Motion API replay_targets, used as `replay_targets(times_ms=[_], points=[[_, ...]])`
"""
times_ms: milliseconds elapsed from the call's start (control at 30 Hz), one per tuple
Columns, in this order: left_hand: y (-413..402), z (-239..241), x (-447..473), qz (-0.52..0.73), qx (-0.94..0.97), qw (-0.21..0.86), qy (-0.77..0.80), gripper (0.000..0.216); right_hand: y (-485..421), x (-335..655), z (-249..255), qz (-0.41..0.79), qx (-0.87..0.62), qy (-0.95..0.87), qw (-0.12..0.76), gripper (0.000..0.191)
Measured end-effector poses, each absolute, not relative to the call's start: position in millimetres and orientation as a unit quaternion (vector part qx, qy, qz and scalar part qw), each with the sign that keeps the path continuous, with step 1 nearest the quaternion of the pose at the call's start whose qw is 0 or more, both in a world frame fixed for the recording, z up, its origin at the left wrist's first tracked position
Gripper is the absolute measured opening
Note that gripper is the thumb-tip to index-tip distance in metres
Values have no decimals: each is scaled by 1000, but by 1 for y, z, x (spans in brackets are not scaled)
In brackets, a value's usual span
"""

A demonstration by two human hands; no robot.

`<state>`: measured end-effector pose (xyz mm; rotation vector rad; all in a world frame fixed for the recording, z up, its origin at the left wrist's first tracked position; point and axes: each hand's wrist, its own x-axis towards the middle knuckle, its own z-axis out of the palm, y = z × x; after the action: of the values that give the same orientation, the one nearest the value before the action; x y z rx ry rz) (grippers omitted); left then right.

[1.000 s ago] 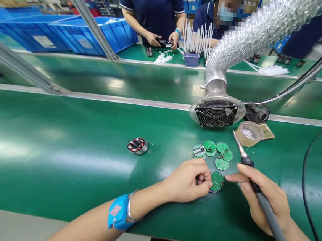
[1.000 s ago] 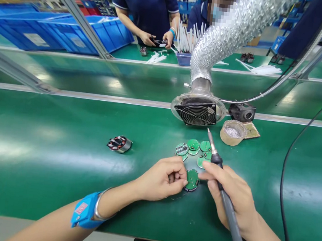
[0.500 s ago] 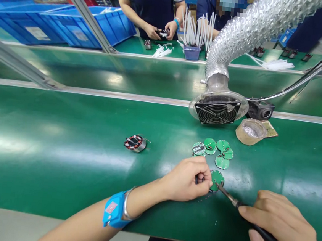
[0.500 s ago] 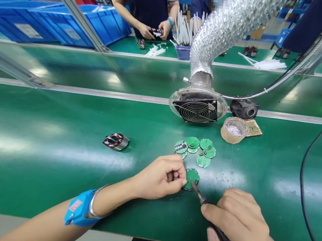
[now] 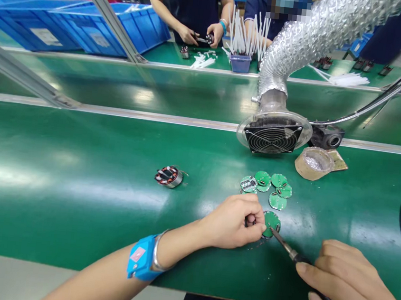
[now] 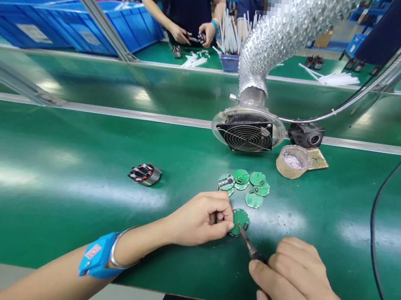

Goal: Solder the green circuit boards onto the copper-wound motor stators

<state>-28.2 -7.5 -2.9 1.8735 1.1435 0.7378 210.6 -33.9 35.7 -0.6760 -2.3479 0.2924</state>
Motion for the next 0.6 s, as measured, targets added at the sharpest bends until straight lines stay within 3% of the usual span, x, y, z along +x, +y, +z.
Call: replay_targets(times_ms=[300, 600], points=[[-6, -1, -28, 285, 738, 408, 457, 7, -31, 209, 39, 121, -214, -920, 306, 31], [-5, -2, -29, 289, 738, 404, 457, 7, -27, 230, 28, 90, -219, -901, 363, 25]])
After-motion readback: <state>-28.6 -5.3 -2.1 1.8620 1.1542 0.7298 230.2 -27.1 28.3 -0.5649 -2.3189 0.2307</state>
